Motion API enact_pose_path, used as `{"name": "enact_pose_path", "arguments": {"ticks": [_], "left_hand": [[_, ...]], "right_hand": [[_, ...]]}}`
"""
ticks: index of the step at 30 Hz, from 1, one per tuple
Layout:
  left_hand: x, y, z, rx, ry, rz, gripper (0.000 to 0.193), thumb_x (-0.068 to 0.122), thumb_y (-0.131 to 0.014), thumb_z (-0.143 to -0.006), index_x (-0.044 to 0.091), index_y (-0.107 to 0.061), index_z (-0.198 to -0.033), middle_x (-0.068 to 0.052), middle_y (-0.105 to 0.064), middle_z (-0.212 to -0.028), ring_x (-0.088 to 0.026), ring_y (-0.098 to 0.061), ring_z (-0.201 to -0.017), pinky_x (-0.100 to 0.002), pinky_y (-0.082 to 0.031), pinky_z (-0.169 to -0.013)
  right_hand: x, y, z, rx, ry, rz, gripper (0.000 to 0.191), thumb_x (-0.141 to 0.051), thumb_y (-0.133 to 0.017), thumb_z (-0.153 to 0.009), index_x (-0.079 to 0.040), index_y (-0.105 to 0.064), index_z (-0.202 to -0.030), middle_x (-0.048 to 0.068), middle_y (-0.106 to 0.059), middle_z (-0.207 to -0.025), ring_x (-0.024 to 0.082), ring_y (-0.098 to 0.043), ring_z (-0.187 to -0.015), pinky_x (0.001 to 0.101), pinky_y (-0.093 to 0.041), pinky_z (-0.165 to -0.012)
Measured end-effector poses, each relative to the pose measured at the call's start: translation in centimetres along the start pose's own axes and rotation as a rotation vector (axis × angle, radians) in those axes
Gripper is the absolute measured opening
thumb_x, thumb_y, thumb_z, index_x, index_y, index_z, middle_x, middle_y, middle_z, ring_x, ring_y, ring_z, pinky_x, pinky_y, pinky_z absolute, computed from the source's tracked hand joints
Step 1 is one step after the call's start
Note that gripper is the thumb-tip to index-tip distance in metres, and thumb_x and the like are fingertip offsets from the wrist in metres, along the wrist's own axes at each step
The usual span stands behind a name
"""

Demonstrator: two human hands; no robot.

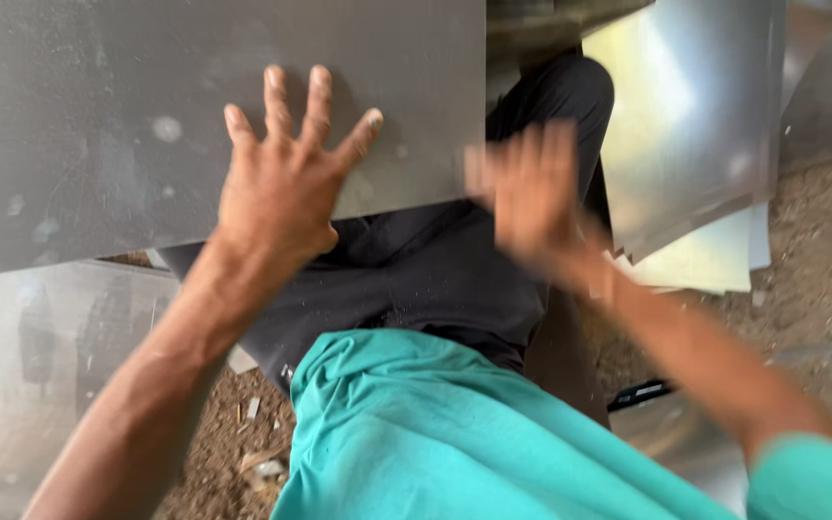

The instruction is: The person scrapes the surface of a metal sheet using a small handheld tool. They hold the sheet with one hand and repeatedly scrape it with the other, then place the sheet on a stack and pick up another one to repeat the process.

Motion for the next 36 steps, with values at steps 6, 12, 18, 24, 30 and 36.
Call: {"name": "enact_pose_path", "arguments": {"ticks": [6,12,18,24,30,36], "left_hand": [[0.8,1.3,-2.2,0.107,0.058,0.061,0.113,0.017,-0.087,-0.059,0.032,-0.040,-0.160,-0.026,-0.027,-0.163,-0.057,-0.033,-0.141,-0.071,-0.045,-0.099],[1.7,1.3,-3.0,0.159,0.037,0.010,0.106,0.017,-0.084,-0.065,0.033,-0.040,-0.160,-0.026,-0.028,-0.163,-0.056,-0.035,-0.141,-0.072,-0.044,-0.098],[0.7,0.3,-2.5,0.074,0.081,0.004,0.099,0.017,-0.079,-0.070,0.028,-0.039,-0.160,-0.029,-0.027,-0.161,-0.058,-0.033,-0.140,-0.073,-0.045,-0.097],[1.3,1.0,-2.5,0.135,0.018,0.009,0.095,0.014,-0.078,-0.072,0.030,-0.043,-0.158,-0.029,-0.030,-0.160,-0.059,-0.035,-0.138,-0.073,-0.047,-0.094],[0.8,1.2,-2.0,0.110,0.037,0.051,0.108,0.016,-0.086,-0.061,0.031,-0.043,-0.159,-0.027,-0.032,-0.161,-0.058,-0.035,-0.139,-0.073,-0.047,-0.097],[1.2,0.6,-2.1,0.116,0.023,0.055,0.105,0.015,-0.086,-0.062,0.031,-0.044,-0.158,-0.027,-0.032,-0.161,-0.057,-0.035,-0.139,-0.073,-0.045,-0.097]], "right_hand": [[-4.5,-0.4,7.1,0.013,-0.314,-0.226,0.009,0.000,-0.070,-0.090,-0.008,-0.076,-0.091,0.004,-0.066,-0.077,0.019,-0.063,-0.071,0.0380,-0.050,-0.073],[3.1,3.5,1.9,0.216,-0.789,-0.277,0.015,-0.001,-0.078,-0.095,0.000,-0.076,-0.109,0.007,-0.067,-0.086,0.013,-0.063,-0.070,0.0281,-0.051,-0.063],[-3.0,0.6,-5.6,0.124,-0.604,-0.229,0.006,-0.003,-0.078,-0.087,-0.004,-0.072,-0.087,0.008,-0.071,-0.090,0.021,-0.069,-0.083,0.0344,-0.056,-0.077],[2.5,1.6,-0.9,0.361,-0.965,-0.666,0.018,-0.011,-0.077,-0.097,0.000,-0.064,-0.095,0.011,-0.073,-0.095,0.015,-0.073,-0.084,0.0299,-0.063,-0.077],[5.8,3.5,7.2,0.276,-1.219,-0.697,0.022,-0.015,-0.059,-0.099,-0.005,-0.066,-0.118,0.004,-0.073,-0.086,0.009,-0.067,-0.068,0.0238,-0.053,-0.055],[0.6,2.5,4.8,0.177,-0.835,-0.261,0.034,-0.023,-0.065,-0.109,0.003,-0.071,-0.129,0.008,-0.068,-0.103,0.014,-0.059,-0.086,0.0285,-0.048,-0.075]]}}
Point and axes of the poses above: each hand's wrist, its own z-axis away from the middle knuckle, its own y-axis out of the back of the hand, x = y × z, the point moved 5 cm from there along -z, towards the middle knuckle
